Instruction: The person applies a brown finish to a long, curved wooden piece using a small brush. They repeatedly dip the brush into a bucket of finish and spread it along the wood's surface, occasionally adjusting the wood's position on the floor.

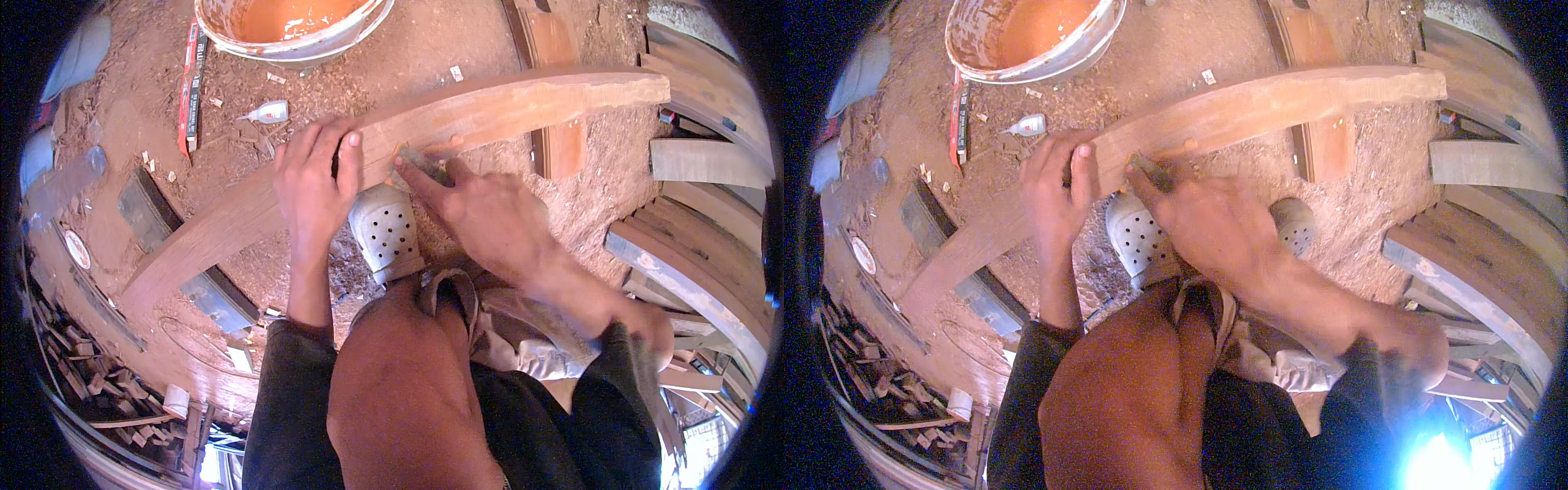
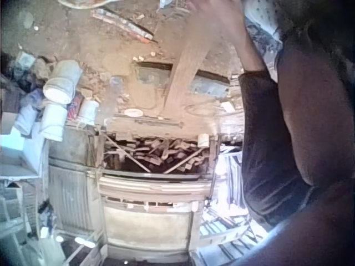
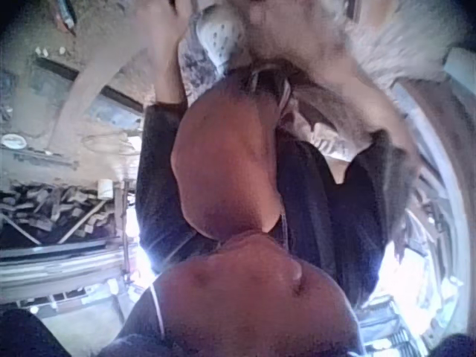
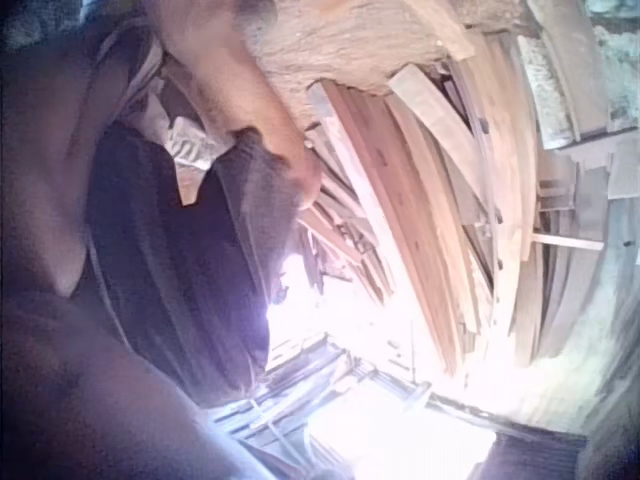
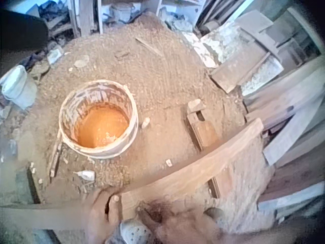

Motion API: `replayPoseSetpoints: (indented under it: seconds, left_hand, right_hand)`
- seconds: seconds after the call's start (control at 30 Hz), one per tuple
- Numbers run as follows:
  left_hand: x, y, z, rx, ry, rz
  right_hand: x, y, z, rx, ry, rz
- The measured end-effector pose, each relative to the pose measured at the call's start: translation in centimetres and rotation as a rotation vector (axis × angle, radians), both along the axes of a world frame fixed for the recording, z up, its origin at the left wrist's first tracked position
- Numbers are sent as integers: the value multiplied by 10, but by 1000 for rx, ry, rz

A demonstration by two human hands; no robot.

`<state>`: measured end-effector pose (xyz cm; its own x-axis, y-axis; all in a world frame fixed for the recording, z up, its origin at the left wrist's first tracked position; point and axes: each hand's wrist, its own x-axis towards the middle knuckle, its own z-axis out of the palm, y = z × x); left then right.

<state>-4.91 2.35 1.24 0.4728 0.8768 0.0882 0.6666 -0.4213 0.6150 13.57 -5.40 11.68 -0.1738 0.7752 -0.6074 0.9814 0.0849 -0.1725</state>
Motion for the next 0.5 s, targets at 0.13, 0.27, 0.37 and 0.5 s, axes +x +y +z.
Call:
replayPoseSetpoints:
  seconds: [0.13,0.27,0.37,0.5]
  left_hand:
    - [-6,-1,1,-1,-37,63]
    - [-4,-3,9,-47,-51,66]
    - [-1,-6,7,-34,-41,54]
    - [-12,-4,1,-51,-126,83]
  right_hand:
    - [10,17,2,162,15,236]
    - [42,15,6,142,-58,286]
    - [68,11,15,55,-228,242]
    - [81,6,24,77,-340,106]
